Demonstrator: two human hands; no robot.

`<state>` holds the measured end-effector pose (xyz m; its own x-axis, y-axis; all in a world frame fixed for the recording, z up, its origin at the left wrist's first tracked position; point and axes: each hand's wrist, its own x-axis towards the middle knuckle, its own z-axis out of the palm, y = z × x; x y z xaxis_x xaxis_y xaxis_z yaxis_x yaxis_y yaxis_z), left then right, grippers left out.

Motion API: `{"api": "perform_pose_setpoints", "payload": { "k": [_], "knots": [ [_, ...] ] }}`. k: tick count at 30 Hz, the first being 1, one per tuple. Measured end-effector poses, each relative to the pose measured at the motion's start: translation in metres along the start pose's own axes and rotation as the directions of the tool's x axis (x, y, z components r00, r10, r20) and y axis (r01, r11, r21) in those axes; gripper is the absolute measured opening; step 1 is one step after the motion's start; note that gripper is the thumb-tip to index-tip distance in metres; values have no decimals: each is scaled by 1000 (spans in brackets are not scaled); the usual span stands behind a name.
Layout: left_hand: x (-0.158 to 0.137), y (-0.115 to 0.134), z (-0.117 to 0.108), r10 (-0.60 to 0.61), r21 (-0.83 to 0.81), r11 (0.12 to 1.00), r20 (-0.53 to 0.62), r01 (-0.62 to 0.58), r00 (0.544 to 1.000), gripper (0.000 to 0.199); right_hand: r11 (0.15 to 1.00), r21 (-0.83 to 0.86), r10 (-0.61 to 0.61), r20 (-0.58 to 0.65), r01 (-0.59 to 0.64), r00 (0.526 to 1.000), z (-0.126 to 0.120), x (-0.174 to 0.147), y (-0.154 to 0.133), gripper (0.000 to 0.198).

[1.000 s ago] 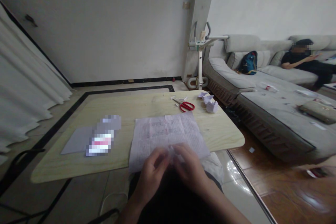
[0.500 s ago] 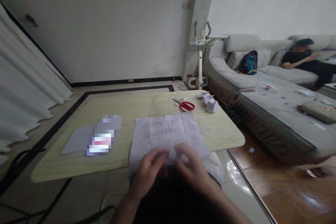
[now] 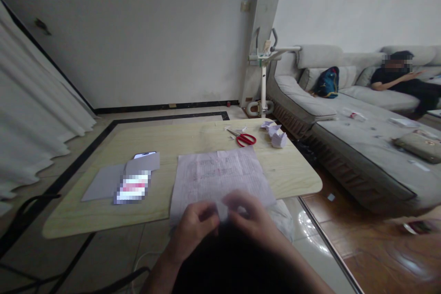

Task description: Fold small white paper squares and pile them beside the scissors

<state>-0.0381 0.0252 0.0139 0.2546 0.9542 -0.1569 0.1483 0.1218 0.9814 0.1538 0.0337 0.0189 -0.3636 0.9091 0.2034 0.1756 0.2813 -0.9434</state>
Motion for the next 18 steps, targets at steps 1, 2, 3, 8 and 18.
{"api": "perform_pose_setpoints", "payload": {
  "k": [1,2,3,8,18],
  "knots": [
    [0,1,0,8,28,1000,-6,-8,1000,14,1000,-4,1,0,-1,1000,0,0,1,16],
    [0,2,0,15,49,999,-8,-14,1000,14,1000,-10,3,3,-3,1000,0,0,1,17],
    [0,2,0,25,62,998,-10,-24,1000,14,1000,-20,5,10,-4,1000,0,-1,2,18],
    [2,-1,0,124,72,990,7,-124,992,16,985,-160,-54,61,63,997,-2,-1,2,30],
    [-2,5,-1,96,18,995,80,-98,992,15,977,-175,-106,88,120,990,0,-7,-4,33]
  ]
}}
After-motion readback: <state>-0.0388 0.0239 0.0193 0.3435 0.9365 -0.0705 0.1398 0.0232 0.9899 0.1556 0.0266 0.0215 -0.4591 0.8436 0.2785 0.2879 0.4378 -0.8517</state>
